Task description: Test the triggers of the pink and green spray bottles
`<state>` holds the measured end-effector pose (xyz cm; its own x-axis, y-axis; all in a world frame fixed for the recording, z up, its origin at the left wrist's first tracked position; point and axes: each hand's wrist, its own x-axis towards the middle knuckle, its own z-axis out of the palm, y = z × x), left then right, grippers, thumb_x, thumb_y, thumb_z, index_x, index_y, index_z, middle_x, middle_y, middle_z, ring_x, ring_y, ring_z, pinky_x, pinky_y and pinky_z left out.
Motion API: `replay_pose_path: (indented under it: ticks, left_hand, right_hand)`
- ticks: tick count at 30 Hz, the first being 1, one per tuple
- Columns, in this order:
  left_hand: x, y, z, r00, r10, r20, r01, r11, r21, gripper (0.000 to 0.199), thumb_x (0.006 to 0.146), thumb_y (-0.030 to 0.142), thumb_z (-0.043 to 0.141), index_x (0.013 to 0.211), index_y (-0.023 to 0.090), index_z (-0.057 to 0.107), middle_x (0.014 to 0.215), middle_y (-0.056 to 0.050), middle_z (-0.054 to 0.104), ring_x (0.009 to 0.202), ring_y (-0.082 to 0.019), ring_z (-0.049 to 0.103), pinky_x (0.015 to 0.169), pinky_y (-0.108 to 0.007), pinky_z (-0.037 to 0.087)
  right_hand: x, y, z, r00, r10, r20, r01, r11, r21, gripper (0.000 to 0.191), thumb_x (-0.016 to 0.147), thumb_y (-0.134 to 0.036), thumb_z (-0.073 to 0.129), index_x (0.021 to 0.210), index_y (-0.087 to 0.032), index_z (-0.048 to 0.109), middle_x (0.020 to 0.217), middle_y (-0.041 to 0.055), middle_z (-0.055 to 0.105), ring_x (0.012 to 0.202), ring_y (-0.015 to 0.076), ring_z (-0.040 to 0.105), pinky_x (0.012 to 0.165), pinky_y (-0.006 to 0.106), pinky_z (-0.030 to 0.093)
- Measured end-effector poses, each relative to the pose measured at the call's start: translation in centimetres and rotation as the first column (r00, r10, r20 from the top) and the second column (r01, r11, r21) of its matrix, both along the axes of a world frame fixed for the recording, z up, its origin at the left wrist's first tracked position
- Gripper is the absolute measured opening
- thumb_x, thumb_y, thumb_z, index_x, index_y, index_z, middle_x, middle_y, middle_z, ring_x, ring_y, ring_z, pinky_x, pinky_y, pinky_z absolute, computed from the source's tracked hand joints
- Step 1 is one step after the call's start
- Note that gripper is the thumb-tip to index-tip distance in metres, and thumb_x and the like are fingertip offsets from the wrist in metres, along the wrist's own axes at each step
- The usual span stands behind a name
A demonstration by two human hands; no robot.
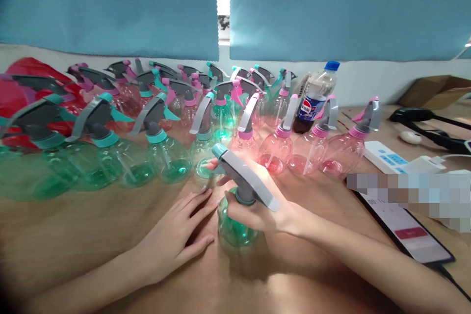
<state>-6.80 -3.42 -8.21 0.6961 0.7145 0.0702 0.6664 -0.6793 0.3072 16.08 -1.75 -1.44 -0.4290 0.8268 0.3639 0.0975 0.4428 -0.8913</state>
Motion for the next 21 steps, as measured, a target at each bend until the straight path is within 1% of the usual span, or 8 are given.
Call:
replay_pose_path:
  ticks: [3,8,10,12,14,16,19,21]
  left_hand:
    - [0.0,0.0,0.0,1.000,-0.002,0.021,0.002,1.000,-0.006,0.061,0.094,0.045,0.050,0.149,0.023,0.032,0.153,-0.013,0.036,0.141,-0.033,0.032,0.113,-0.057,0.032]
    - [0.2,0.0,0.3,1.000,0.004,0.009,-0.004,1.000,-0.024,0.060,0.094,0.046,0.050,0.147,0.022,0.035,0.153,-0.013,0.036,0.141,-0.034,0.032,0.112,-0.057,0.034]
    - [0.3,0.0,0.6,1.000,0.007,-0.024,-0.008,0.999,-0.034,0.061,0.094,0.046,0.049,0.148,0.021,0.034,0.153,-0.014,0.036,0.141,-0.033,0.031,0.112,-0.055,0.034]
    - [0.3,0.0,0.6,0.999,0.009,-0.051,-0.011,0.999,-0.037,0.061,0.095,0.046,0.047,0.148,0.019,0.034,0.153,-0.015,0.035,0.142,-0.032,0.030,0.112,-0.053,0.034]
    - [0.3,0.0,0.5,0.999,0.007,-0.050,-0.009,1.000,-0.026,0.061,0.095,0.047,0.047,0.147,0.019,0.035,0.154,-0.015,0.034,0.143,-0.032,0.029,0.113,-0.053,0.032]
    - [0.2,0.0,0.3,0.999,0.004,-0.040,-0.005,1.000,-0.013,0.060,0.095,0.048,0.046,0.147,0.020,0.035,0.155,-0.014,0.033,0.143,-0.032,0.028,0.114,-0.054,0.031]
    - [0.1,0.0,0.1,0.999,0.002,-0.034,-0.003,1.000,-0.005,0.059,0.096,0.048,0.044,0.147,0.021,0.034,0.155,-0.013,0.032,0.143,-0.031,0.028,0.114,-0.054,0.031]
    - [0.1,-0.1,0.1,0.999,0.004,-0.037,-0.004,1.000,-0.007,0.059,0.096,0.048,0.045,0.147,0.021,0.035,0.155,-0.013,0.032,0.143,-0.031,0.028,0.114,-0.054,0.031]
  right_hand:
    - [0.0,0.0,0.2,1.000,-0.004,0.000,0.004,1.000,0.012,0.052,0.070,-0.009,0.049,0.119,-0.026,0.052,0.120,0.0076,0.063,0.092,0.0199,0.068,0.072,0.033,0.059]
    - [0.0,-0.1,0.9,0.999,0.016,0.051,-0.015,0.999,-0.032,0.048,0.070,-0.013,0.049,0.117,-0.025,0.052,0.111,0.0071,0.065,0.088,0.0207,0.068,0.058,0.028,0.056]
    - [0.0,-0.2,1.2,0.998,-0.007,0.068,0.009,1.000,-0.026,0.046,0.070,-0.014,0.049,0.114,-0.026,0.055,0.101,0.0054,0.067,0.085,0.0206,0.068,0.061,0.029,0.056]
    - [0.0,-0.2,1.3,0.997,-0.030,0.076,0.031,1.000,-0.004,0.042,0.070,-0.014,0.050,0.110,-0.025,0.059,0.084,0.0023,0.065,0.075,0.0194,0.066,0.064,0.030,0.056]
    - [0.0,-0.3,1.4,0.995,-0.028,0.096,0.028,1.000,0.003,0.037,0.070,-0.014,0.049,0.103,-0.025,0.061,0.064,-0.0024,0.056,0.058,0.0164,0.059,0.057,0.029,0.054]
    - [0.0,-0.4,1.4,0.991,-0.033,0.128,0.034,0.999,0.001,0.029,0.070,-0.014,0.049,0.094,-0.024,0.061,0.054,-0.0056,0.045,0.046,0.0129,0.047,0.047,0.026,0.047]
    - [-0.1,-0.5,1.7,0.983,-0.085,0.162,0.085,0.996,0.011,0.014,0.068,-0.015,0.048,0.077,-0.024,0.057,0.051,-0.0069,0.036,0.041,0.0101,0.035,0.040,0.023,0.038]
    - [-0.3,-0.5,1.9,0.979,-0.112,0.169,0.109,0.994,0.030,0.010,0.066,-0.016,0.048,0.070,-0.024,0.052,0.050,-0.0067,0.036,0.042,0.0102,0.036,0.040,0.023,0.037]
